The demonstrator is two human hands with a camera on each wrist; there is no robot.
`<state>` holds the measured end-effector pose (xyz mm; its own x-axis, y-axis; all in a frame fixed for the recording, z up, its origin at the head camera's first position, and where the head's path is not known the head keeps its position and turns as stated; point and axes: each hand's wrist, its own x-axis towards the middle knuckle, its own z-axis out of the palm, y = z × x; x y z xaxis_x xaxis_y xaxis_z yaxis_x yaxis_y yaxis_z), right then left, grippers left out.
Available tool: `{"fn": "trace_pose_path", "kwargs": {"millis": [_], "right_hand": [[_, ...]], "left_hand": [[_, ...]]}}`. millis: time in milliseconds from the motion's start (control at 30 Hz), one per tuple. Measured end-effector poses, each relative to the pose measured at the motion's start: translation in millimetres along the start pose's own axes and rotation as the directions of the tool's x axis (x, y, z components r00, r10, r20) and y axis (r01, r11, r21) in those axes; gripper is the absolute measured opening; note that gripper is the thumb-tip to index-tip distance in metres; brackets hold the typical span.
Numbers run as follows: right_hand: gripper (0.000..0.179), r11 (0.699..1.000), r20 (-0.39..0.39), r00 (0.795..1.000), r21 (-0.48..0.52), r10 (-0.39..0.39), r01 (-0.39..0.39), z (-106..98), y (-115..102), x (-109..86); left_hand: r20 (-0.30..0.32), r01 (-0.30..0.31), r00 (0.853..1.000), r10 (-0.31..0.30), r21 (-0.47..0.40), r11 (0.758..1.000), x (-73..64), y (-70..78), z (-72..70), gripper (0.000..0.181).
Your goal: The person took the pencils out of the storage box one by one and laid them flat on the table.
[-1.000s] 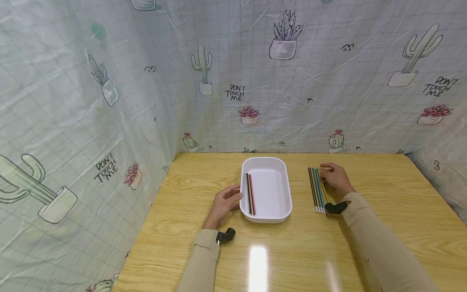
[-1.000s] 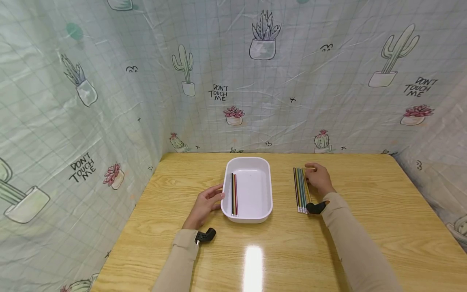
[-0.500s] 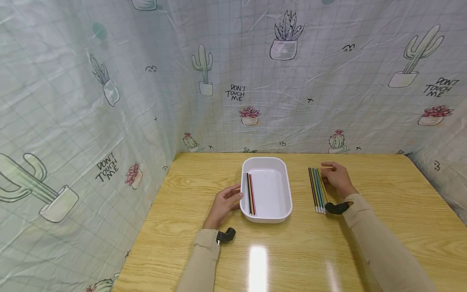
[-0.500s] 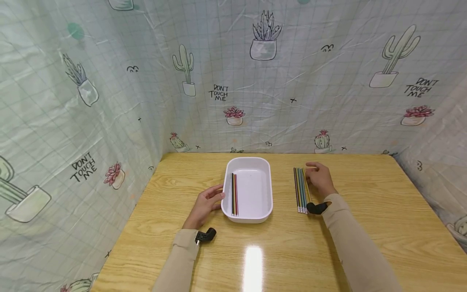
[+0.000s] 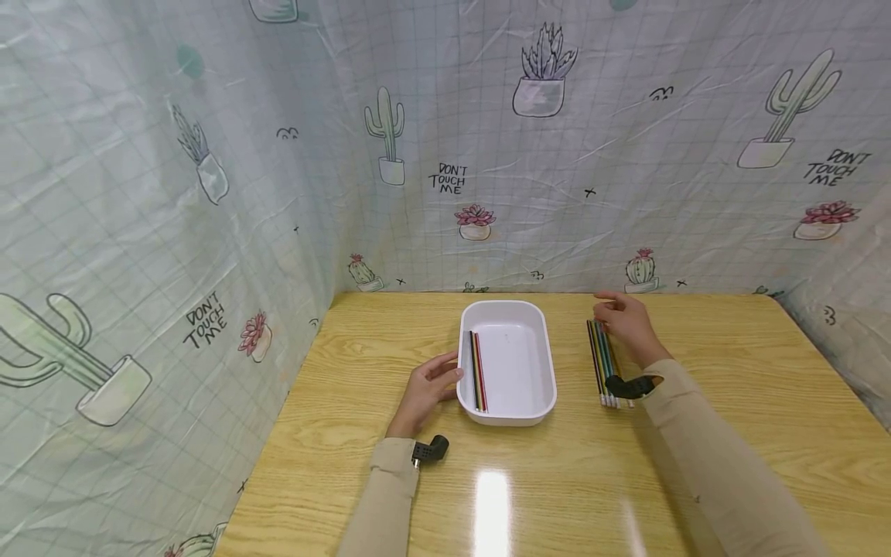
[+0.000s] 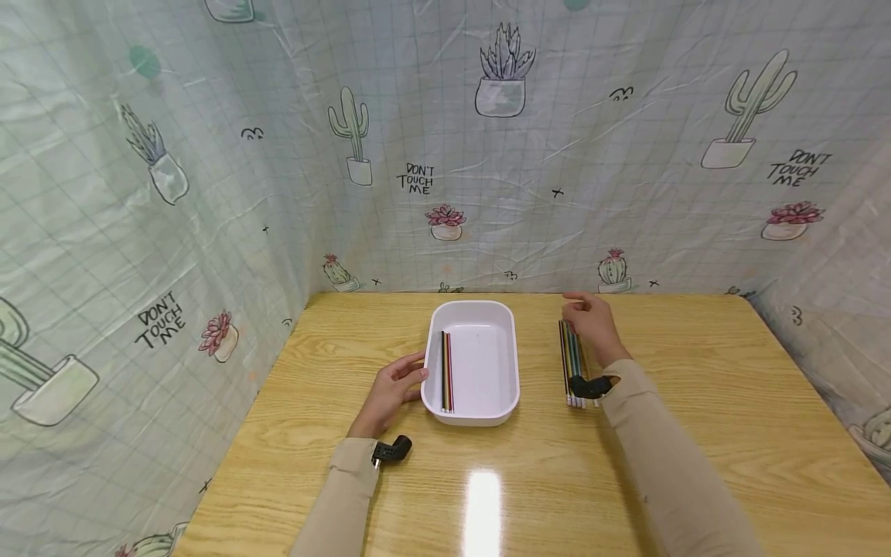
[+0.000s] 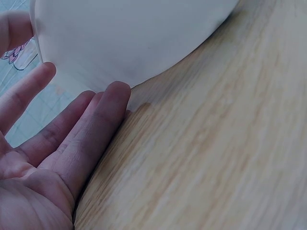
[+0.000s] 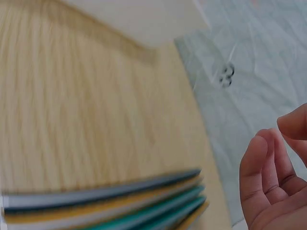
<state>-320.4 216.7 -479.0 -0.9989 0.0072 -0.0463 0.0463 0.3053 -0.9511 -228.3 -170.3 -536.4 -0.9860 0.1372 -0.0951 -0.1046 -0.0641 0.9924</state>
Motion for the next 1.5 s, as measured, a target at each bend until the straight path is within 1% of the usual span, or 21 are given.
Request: {"fn": "trace_pose_path", "kwargs": {"millis": [133, 333, 467, 733, 900, 1067, 1333, 1500], "right_hand": [[0.047, 0.999, 0.016, 1.0, 0.047, 0.0, -0.001, 10, -15, 1.3], [0.047, 0.998, 0.049, 0.999, 0.07, -0.007, 0.004, 26, -36, 1.3], [0.047, 0.996, 0.076, 0.997, 0.088, -0.012, 0.005, 38, -46, 1.1], [0.048, 0.994, 0.127, 0.992, 0.109, -0.017, 0.003, 65, -61, 2.5], [0.047, 0.992, 0.165, 0.986, 0.126, -0.021, 0.0, 81, -68, 4.2], [0.043, 0.994, 0.185, 0.982, 0.107, -0.041, 0.022, 99, -72, 4.3], [0.043, 0.996, 0.195, 0.981, 0.087, -0.01, -0.008, 124, -72, 4.6], [0.042, 0.997, 0.201, 0.979, 0.071, -0.006, -0.008, 137, -71, 4.7]], "left_hand": [[0.003, -0.001, 1.0, 0.001, -0.002, 1.0, 0.0, -0.3, -0.1, 0.048], [-0.001, -0.001, 1.0, 0.001, -0.007, 1.0, 0.9, -0.9, -0.3, 0.048], [-0.007, 0.005, 1.0, -0.005, -0.01, 1.0, 1.0, -1.1, -0.5, 0.048], [-0.004, -0.006, 1.0, 0.006, -0.019, 1.0, 1.0, -1.9, -0.5, 0.048], [-0.001, 0.003, 1.0, -0.003, -0.016, 1.0, 0.6, -2.0, 0.0, 0.048], [0.003, -0.001, 1.0, 0.001, -0.011, 1.0, 1.0, -1.5, 0.3, 0.048], [0.004, 0.0, 1.0, 0.0, -0.003, 1.0, 1.9, -1.5, -0.3, 0.047], [0.008, -0.002, 1.0, 0.002, -0.007, 1.0, 2.0, -2.4, -1.0, 0.048]]}}
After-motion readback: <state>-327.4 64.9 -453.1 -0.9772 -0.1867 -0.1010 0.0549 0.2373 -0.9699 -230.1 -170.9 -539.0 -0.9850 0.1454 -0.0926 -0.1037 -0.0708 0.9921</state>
